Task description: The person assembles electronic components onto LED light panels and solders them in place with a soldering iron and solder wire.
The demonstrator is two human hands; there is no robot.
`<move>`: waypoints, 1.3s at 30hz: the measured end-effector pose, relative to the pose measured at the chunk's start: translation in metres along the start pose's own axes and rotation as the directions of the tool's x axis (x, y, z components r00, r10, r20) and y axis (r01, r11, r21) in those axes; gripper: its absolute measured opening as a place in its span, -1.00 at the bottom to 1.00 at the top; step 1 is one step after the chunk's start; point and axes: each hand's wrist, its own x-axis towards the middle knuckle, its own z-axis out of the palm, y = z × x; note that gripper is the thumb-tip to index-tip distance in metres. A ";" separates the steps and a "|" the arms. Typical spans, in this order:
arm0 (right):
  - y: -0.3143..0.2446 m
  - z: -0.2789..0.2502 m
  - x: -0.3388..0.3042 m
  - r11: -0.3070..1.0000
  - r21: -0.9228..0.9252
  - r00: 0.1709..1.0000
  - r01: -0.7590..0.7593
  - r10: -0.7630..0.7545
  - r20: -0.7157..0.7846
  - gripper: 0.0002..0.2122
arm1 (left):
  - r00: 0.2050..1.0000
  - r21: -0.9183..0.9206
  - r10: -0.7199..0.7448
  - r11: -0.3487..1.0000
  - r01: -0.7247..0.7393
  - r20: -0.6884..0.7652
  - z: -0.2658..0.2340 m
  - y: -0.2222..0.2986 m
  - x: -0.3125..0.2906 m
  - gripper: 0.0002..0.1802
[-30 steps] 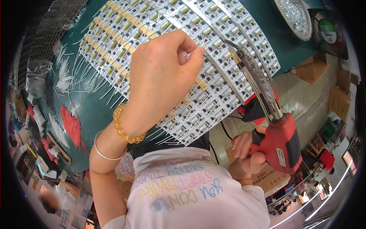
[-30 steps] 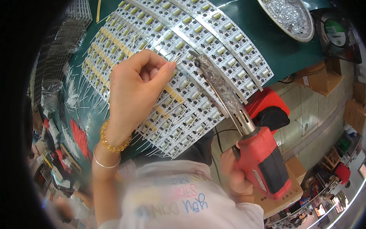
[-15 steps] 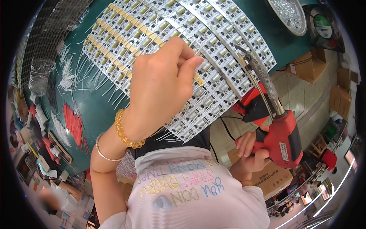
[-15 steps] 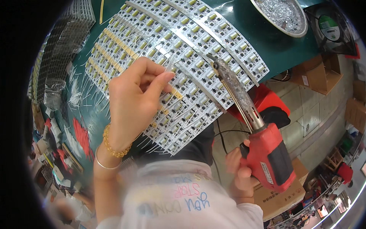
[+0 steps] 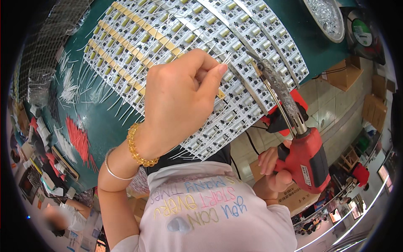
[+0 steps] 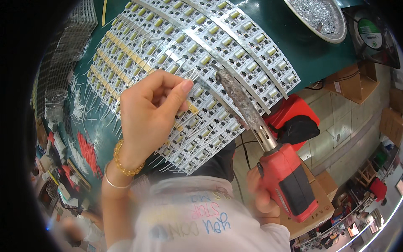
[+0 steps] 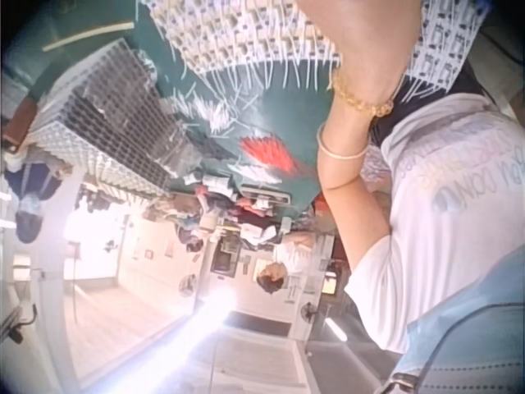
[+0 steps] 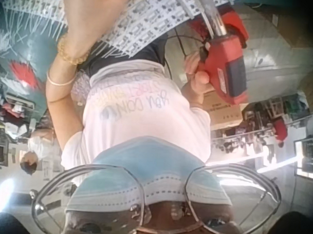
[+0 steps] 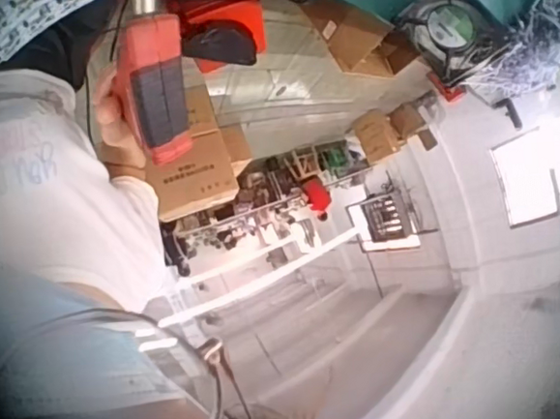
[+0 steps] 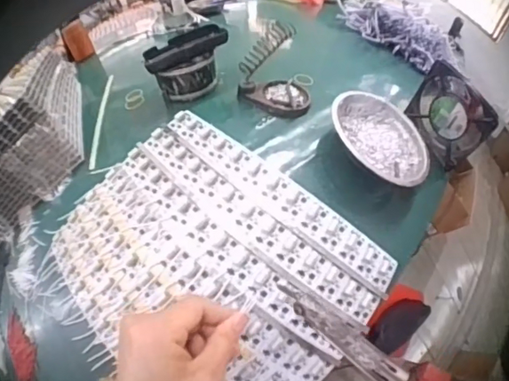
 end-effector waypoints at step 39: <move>0.043 -0.037 -0.028 0.980 -0.197 0.999 -0.020 0.013 -0.038 -0.38 | 0.948 0.359 0.303 0.899 -0.249 -0.100 0.010 0.000 -0.003 -0.82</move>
